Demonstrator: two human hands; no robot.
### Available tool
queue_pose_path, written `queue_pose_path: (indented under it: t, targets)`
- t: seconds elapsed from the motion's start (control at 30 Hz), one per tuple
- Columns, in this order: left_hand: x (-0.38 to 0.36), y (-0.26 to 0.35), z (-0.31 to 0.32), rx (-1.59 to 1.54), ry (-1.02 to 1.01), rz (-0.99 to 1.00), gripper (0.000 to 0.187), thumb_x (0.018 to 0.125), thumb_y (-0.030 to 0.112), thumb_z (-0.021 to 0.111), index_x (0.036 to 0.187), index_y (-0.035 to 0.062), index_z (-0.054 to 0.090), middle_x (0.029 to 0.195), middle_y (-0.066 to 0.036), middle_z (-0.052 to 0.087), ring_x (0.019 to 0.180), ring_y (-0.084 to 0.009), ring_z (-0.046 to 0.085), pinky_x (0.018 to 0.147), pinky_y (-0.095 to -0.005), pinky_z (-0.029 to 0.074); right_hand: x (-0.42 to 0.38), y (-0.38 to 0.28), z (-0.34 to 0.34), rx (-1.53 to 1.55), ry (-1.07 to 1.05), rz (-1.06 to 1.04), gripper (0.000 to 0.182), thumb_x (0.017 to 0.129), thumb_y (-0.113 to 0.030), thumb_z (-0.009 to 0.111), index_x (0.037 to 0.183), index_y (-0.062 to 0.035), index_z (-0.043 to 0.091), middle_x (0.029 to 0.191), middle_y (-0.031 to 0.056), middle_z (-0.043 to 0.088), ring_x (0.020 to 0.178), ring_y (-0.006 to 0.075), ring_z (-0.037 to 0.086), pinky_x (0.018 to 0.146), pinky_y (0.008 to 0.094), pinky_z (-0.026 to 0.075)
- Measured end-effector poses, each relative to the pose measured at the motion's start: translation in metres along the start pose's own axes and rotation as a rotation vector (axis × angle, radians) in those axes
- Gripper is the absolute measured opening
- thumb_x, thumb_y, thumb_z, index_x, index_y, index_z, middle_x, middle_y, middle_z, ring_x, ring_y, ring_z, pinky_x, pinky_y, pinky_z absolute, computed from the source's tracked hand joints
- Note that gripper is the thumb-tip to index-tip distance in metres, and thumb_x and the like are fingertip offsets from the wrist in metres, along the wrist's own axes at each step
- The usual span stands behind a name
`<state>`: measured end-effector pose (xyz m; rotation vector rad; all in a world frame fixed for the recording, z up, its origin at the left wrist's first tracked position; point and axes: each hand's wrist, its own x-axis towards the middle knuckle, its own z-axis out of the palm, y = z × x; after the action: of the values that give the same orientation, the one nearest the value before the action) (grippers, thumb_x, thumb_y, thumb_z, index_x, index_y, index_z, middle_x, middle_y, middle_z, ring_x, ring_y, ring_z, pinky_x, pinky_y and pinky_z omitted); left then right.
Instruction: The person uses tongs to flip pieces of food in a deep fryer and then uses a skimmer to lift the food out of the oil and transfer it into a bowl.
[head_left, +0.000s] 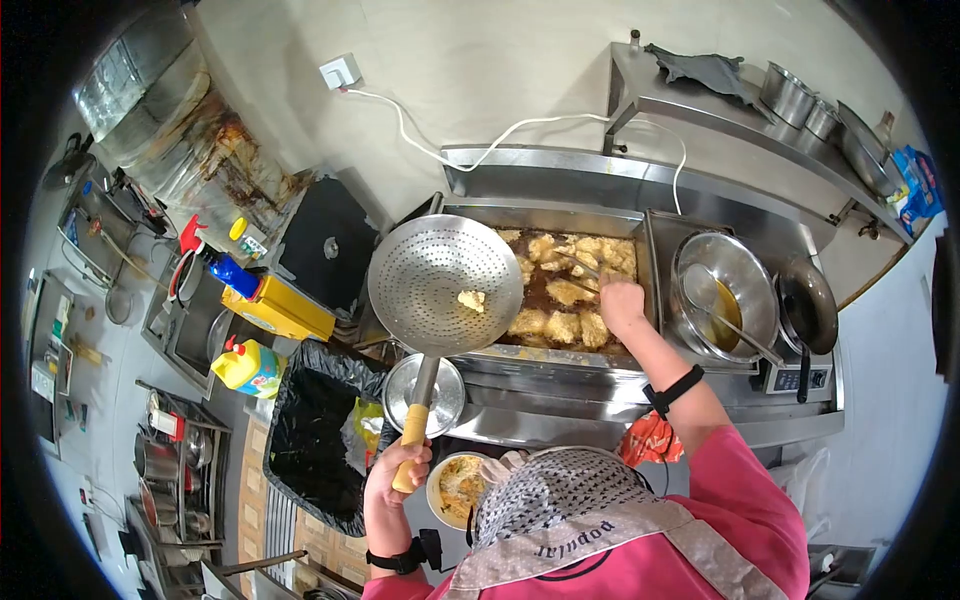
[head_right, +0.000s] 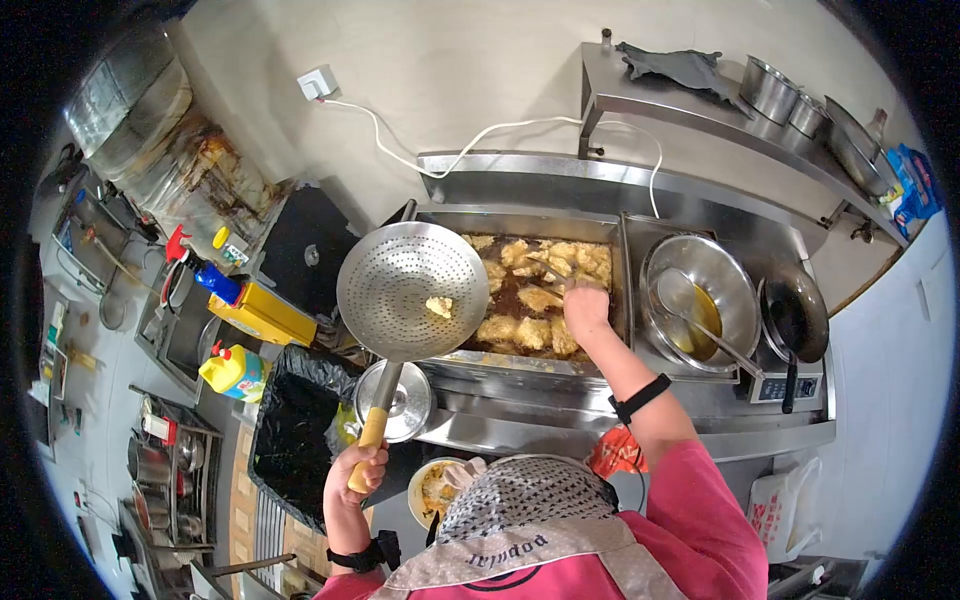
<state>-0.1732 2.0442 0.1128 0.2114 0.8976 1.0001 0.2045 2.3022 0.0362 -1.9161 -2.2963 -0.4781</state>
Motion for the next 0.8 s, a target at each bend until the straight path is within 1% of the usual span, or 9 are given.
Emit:
queue_pose_path:
  t: [0.03,0.17,0.23,0.33,0.37,0.47,0.6,0.7,0.8]
  targets:
    - [0.000,-0.001,0.000,-0.005,0.000,0.002,0.028,0.075,0.008,0.058,0.099,-0.0027,0.047,0.069,-0.003,0.048,0.044,-0.0055,0.043,0.039,-0.0182,0.037,0.004,-0.001,0.001,-0.051,-0.068,-0.005,0.025,0.074,-0.009,0.054,0.098,-0.0039,0.058,0.083,0.0109,0.061,0.077,0.0229,0.063,0.059,0.0337,0.049]
    - [0.000,0.001,-0.003,-0.017,-0.010,-0.004,0.028,0.076,0.009,0.057,0.099,-0.0025,0.046,0.069,-0.003,0.048,0.045,-0.0076,0.044,0.040,-0.0203,0.039,0.008,0.005,-0.021,0.041,-0.184,0.044,0.024,0.076,-0.014,0.057,0.098,-0.0044,0.058,0.082,0.0129,0.063,0.078,0.0252,0.063,0.061,0.0365,0.050]
    - [0.001,0.003,-0.001,-0.021,-0.022,-0.011,0.028,0.076,0.009,0.057,0.098,-0.0024,0.046,0.070,-0.004,0.047,0.046,-0.0087,0.044,0.041,-0.0215,0.040,0.003,0.009,-0.057,0.090,-0.233,0.101,0.025,0.076,-0.018,0.060,0.097,-0.0051,0.059,0.082,0.0144,0.063,0.078,0.0274,0.063,0.063,0.0384,0.050]
    - [0.000,0.006,0.004,-0.038,-0.037,-0.013,0.028,0.076,0.010,0.057,0.099,-0.0032,0.046,0.071,-0.004,0.047,0.047,-0.0092,0.045,0.042,-0.0219,0.040,-0.004,0.024,-0.088,0.212,-0.185,0.132,0.032,0.074,-0.024,0.063,0.101,-0.0065,0.060,0.080,0.0150,0.063,0.076,0.0309,0.063,0.066,0.0409,0.049]
    - [0.001,0.006,0.006,-0.048,-0.043,-0.017,0.029,0.076,0.010,0.057,0.099,-0.0035,0.046,0.071,-0.004,0.048,0.047,-0.0094,0.045,0.042,-0.0220,0.040,-0.006,0.027,-0.099,0.247,-0.175,0.176,0.035,0.075,-0.026,0.063,0.106,-0.0108,0.062,0.082,0.0152,0.064,0.078,0.0320,0.062,0.069,0.0415,0.049]
    - [0.004,0.007,0.007,-0.051,-0.053,-0.018,0.030,0.077,0.011,0.058,0.100,-0.0040,0.045,0.072,-0.005,0.048,0.047,-0.0097,0.045,0.043,-0.0223,0.041,-0.014,0.035,-0.131,0.325,-0.131,0.183,0.037,0.074,-0.027,0.064,0.109,-0.0133,0.062,0.085,0.0156,0.064,0.080,0.0321,0.062,0.070,0.0414,0.048]
    - [0.003,0.006,0.008,-0.038,-0.037,-0.019,0.031,0.077,0.011,0.058,0.101,-0.0042,0.045,0.072,-0.004,0.047,0.047,-0.0096,0.045,0.043,-0.0220,0.040,-0.018,0.037,-0.162,0.496,-0.057,0.132,0.035,0.074,-0.027,0.065,0.107,-0.0146,0.062,0.090,0.0147,0.064,0.082,0.0339,0.061,0.071,0.0409,0.047]
    - [0.003,0.003,0.008,-0.039,-0.026,-0.008,0.031,0.077,0.011,0.058,0.101,-0.0042,0.045,0.072,-0.004,0.047,0.047,-0.0094,0.045,0.043,-0.0218,0.040,-0.015,0.024,-0.178,0.597,-0.080,0.054,0.035,0.075,-0.025,0.064,0.108,-0.0145,0.061,0.089,0.0137,0.064,0.081,0.0326,0.061,0.070,0.0392,0.047]
    - [0.002,0.002,0.006,-0.034,-0.038,-0.004,0.031,0.077,0.012,0.058,0.101,-0.0042,0.045,0.072,-0.003,0.047,0.047,-0.0092,0.044,0.043,-0.0216,0.040,-0.004,0.011,-0.175,0.813,-0.198,0.008,0.034,0.077,-0.023,0.063,0.110,-0.0144,0.060,0.089,0.0134,0.065,0.079,0.0283,0.063,0.070,0.0352,0.047]
